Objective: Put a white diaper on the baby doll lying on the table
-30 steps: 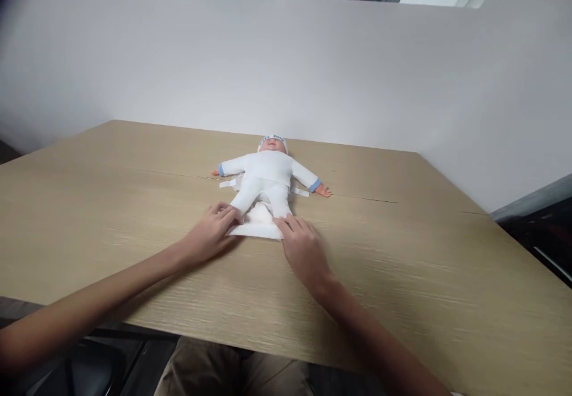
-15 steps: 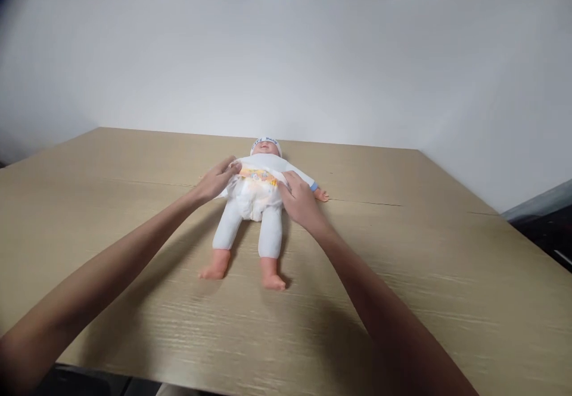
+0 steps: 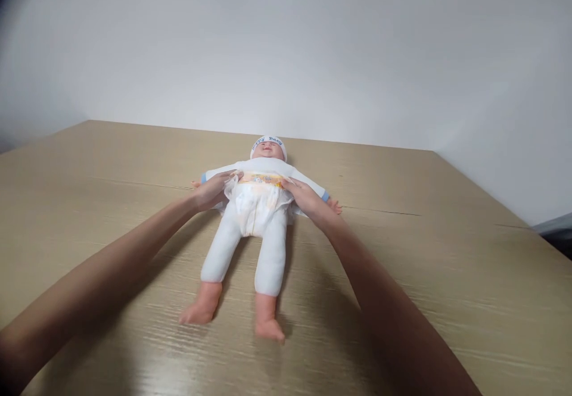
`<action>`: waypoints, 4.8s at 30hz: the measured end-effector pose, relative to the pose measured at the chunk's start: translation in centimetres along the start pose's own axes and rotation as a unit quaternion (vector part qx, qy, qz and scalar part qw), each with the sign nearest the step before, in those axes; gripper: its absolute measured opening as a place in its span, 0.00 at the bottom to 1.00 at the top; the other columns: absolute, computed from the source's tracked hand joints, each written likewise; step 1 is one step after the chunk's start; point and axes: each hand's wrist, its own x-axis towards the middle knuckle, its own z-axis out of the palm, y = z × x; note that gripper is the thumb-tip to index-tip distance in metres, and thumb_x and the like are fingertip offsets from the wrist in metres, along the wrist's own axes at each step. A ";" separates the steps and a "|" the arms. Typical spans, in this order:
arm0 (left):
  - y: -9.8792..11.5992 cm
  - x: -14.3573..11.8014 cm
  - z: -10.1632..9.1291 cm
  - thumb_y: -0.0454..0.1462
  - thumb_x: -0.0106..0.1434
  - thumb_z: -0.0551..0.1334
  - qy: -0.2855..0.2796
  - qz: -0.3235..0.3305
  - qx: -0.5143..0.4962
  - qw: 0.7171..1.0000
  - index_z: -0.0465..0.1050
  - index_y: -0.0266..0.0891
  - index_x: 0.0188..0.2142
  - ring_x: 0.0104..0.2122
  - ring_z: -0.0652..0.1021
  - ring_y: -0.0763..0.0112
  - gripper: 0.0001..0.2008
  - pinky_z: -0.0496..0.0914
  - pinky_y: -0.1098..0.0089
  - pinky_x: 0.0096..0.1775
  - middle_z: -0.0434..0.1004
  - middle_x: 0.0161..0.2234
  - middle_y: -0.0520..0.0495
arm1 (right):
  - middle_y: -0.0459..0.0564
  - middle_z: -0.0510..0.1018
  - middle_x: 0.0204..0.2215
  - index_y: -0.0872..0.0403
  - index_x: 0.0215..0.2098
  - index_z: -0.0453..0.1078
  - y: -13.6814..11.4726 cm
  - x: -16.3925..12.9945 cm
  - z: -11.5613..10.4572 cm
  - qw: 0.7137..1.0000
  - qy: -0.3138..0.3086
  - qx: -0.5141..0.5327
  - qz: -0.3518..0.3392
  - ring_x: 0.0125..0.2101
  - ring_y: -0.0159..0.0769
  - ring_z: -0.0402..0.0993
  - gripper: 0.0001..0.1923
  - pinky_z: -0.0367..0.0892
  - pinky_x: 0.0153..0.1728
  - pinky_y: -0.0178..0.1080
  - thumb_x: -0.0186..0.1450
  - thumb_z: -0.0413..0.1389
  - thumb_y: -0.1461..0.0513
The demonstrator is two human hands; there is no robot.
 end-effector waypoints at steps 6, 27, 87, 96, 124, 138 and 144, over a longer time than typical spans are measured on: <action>0.3 -6.1 0.9 0.56 0.64 0.72 -0.073 -0.050 -0.050 0.995 0.81 0.38 0.43 0.42 0.83 0.60 0.23 0.75 0.65 0.44 0.85 0.40 0.43 | 0.51 0.89 0.44 0.47 0.50 0.83 -1.7 -6.1 -0.3 0.998 -0.041 0.020 0.039 0.48 0.51 0.85 0.24 0.83 0.48 0.49 0.68 0.64 0.41; 6.8 -8.8 9.3 0.49 0.74 0.63 -0.047 0.302 0.451 0.839 0.79 0.44 0.53 0.62 0.73 0.49 0.16 0.63 0.48 0.65 0.81 0.57 0.42 | 0.51 0.81 0.31 0.49 0.38 0.72 3.9 -14.0 -2.9 0.907 0.175 -0.349 -0.155 0.35 0.48 0.79 0.19 0.74 0.42 0.50 0.73 0.56 0.44; 1.4 -11.2 2.8 0.43 0.78 0.57 0.056 0.317 0.418 0.850 0.71 0.44 0.59 0.64 0.73 0.55 0.15 0.64 0.53 0.66 0.77 0.61 0.41 | 0.56 0.68 0.72 0.46 0.78 0.57 -2.6 -14.2 1.7 0.900 0.007 -0.351 -0.260 0.71 0.49 0.63 0.28 0.60 0.70 0.57 0.81 0.42 0.57; -1.3 -14.0 -2.1 0.48 0.73 0.59 0.101 0.147 0.560 0.809 0.70 0.42 0.44 0.50 0.76 0.48 0.13 0.68 0.49 0.57 0.80 0.46 0.39 | 0.58 0.78 0.56 0.51 0.61 0.74 -7.5 -12.7 4.0 0.880 0.076 -0.375 -0.282 0.57 0.52 0.73 0.18 0.66 0.59 0.53 0.79 0.50 0.57; 1.6 -8.8 4.1 0.60 0.72 0.59 -0.017 0.102 0.071 0.992 0.71 0.38 0.30 0.29 0.64 0.71 0.28 0.58 0.67 0.32 0.66 0.28 0.52 | 0.44 0.77 0.30 0.49 0.60 0.71 -10.7 -7.9 8.7 0.945 -0.009 -0.312 -0.095 0.31 0.40 0.75 0.19 0.62 0.34 0.39 0.74 0.54 0.53; -1.3 -8.5 3.0 0.58 0.72 0.63 0.045 0.132 0.095 0.986 0.67 0.41 0.42 0.31 0.65 0.70 0.22 0.62 0.69 0.34 0.64 0.32 0.54 | 0.42 0.78 0.32 0.46 0.61 0.71 -9.7 -7.0 8.3 0.967 0.019 -0.239 -0.090 0.26 0.36 0.71 0.19 0.62 0.33 0.39 0.74 0.53 0.55; -1.3 -8.3 3.1 0.58 0.70 0.65 0.047 0.139 0.075 0.986 0.66 0.42 0.40 0.30 0.64 0.72 0.23 0.60 0.69 0.34 0.63 0.31 0.55 | 0.44 0.75 0.29 0.49 0.60 0.71 -9.3 -6.9 8.2 0.946 0.028 -0.307 -0.101 0.30 0.40 0.72 0.19 0.60 0.34 0.40 0.73 0.50 0.61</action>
